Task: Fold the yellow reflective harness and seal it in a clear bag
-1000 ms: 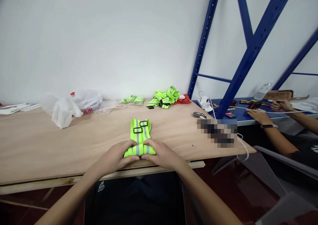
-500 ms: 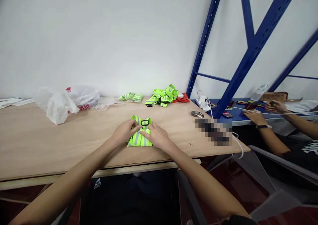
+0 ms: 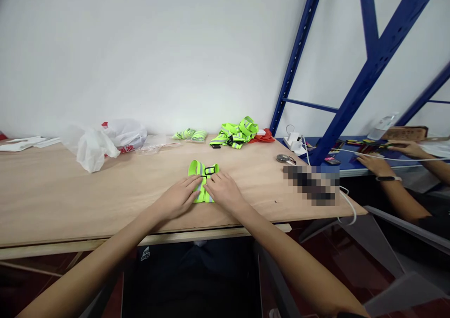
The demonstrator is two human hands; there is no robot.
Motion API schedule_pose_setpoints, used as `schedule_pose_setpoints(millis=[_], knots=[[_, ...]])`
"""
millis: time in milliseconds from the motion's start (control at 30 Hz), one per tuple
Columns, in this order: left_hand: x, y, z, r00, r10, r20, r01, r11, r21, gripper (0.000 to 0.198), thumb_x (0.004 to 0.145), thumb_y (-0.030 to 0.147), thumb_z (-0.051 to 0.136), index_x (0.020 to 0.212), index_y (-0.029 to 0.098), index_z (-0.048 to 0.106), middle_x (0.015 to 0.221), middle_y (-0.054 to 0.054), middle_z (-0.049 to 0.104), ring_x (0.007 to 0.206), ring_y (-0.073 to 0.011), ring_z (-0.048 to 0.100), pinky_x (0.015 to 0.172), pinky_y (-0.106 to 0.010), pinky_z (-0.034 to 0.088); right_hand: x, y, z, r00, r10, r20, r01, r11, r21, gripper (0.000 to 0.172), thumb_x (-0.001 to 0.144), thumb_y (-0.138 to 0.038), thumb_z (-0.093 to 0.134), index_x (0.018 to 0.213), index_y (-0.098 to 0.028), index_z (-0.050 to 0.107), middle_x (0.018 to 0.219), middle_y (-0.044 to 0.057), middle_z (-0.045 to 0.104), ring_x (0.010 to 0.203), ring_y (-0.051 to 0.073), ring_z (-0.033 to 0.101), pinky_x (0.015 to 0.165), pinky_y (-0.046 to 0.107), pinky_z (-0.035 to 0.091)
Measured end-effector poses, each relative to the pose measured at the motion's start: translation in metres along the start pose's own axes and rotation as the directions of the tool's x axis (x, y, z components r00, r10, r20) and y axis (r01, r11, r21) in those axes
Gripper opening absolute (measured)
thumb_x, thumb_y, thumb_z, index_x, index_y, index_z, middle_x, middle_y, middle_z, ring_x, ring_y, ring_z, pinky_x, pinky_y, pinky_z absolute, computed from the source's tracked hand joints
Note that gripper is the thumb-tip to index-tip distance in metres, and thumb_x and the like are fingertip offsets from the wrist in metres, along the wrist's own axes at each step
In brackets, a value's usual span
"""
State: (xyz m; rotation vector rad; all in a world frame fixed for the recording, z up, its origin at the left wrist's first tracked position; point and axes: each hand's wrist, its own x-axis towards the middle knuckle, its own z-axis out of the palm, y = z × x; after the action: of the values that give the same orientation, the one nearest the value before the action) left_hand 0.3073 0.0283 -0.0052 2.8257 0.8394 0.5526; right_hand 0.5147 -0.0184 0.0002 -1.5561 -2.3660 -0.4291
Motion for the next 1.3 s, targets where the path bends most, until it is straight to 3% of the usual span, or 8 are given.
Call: schedule_pose_setpoints(millis=[200,333,500,700,833,1000,1133,1300], knots=[[-0.001,0.0,-0.004,0.999,-0.003,0.049,0.002,1.0,0.013,0.064,0.105,0.054,0.032,0.151,0.01,0.039,0.156,-0.021,0.044,0.145,-0.031,0.041,0.118,-0.046,0.032,-0.015,0.0,0.0,0.995,-0.018,-0.101,0.034,0.986,0.166,0.04,0.098,-0.036,0.056,0.131,-0.015,0.064,0.133,0.019,0.066,0.126,0.032,0.059,0.106,0.05,0.049],[-0.021,0.016,-0.015,0.999,0.042,0.019,-0.042,0.999,0.003,0.06,0.103,0.056,0.04,0.144,0.013,0.042,0.144,-0.021,0.055,0.132,-0.0325,0.054,0.113,-0.051,0.038,-0.035,-0.009,-0.006,0.997,-0.05,-0.065,0.062,0.977,0.204,0.056,0.098,-0.044,0.057,0.141,-0.008,0.055,0.139,0.024,0.061,0.13,0.035,0.059,0.106,0.053,0.051],[-0.054,0.04,-0.021,0.997,0.056,0.046,-0.056,0.998,0.011,0.051,0.096,0.056,0.057,0.129,0.017,0.051,0.141,-0.019,0.057,0.136,-0.0349,0.05,0.114,-0.053,0.038,-0.069,-0.028,-0.013,0.988,-0.13,-0.078,0.145,0.961,0.236,0.069,0.09,-0.053,0.066,0.143,-0.01,0.052,0.144,0.025,0.057,0.137,0.037,0.052,0.109,0.057,0.049],[-0.077,0.046,-0.013,0.994,0.111,0.012,-0.11,0.992,-0.056,0.037,0.093,0.041,0.061,0.123,0.019,0.054,0.141,-0.017,0.059,0.128,-0.0333,0.058,0.103,-0.045,0.051,-0.096,-0.038,-0.012,0.97,-0.171,-0.173,0.212,0.943,0.257,0.048,0.093,-0.018,0.051,0.14,-0.017,0.056,0.14,0.017,0.063,0.134,0.03,0.056,0.108,0.05,0.051],[-0.064,0.042,-0.023,0.996,0.077,-0.045,-0.083,0.986,-0.146,0.039,0.092,0.054,0.065,0.112,0.02,0.062,0.116,-0.013,0.07,0.11,-0.0311,0.065,0.095,-0.042,0.053,-0.086,-0.031,-0.018,0.977,-0.126,-0.173,0.181,0.918,0.353,0.039,0.097,-0.028,0.052,0.134,-0.021,0.061,0.126,0.014,0.07,0.117,0.028,0.067,0.096,0.043,0.058],[-0.026,0.029,-0.036,0.997,0.058,-0.051,-0.07,0.954,-0.292,0.037,0.094,0.057,0.061,0.099,0.021,0.067,0.11,-0.009,0.067,0.108,-0.0261,0.06,0.096,-0.037,0.048,-0.05,-0.014,-0.027,0.99,-0.046,-0.133,0.103,0.881,0.462,0.027,0.095,-0.046,0.061,0.096,-0.021,0.071,0.103,0.011,0.069,0.099,0.026,0.064,0.088,0.042,0.055],[0.0,0.012,-0.028,0.99,-0.141,-0.023,0.127,0.943,-0.308,0.044,0.098,0.058,0.049,0.102,0.018,0.067,0.111,-0.011,0.067,0.109,-0.0273,0.062,0.097,-0.039,0.047,-0.023,0.003,-0.023,0.997,0.077,0.014,-0.072,0.831,0.551,0.03,0.097,-0.046,0.056,0.084,-0.021,0.064,0.098,0.006,0.063,0.098,0.023,0.06,0.089,0.038,0.051],[0.022,-0.002,-0.016,0.93,-0.366,0.04,0.367,0.917,-0.153,0.051,0.101,0.054,0.042,0.128,0.013,0.055,0.122,-0.016,0.069,0.11,-0.0289,0.066,0.092,-0.036,0.049,-0.001,0.02,-0.008,0.967,0.222,0.127,-0.253,0.755,0.605,0.028,0.098,-0.049,0.055,0.096,-0.021,0.058,0.101,0.005,0.065,0.098,0.021,0.061,0.085,0.033,0.05]])
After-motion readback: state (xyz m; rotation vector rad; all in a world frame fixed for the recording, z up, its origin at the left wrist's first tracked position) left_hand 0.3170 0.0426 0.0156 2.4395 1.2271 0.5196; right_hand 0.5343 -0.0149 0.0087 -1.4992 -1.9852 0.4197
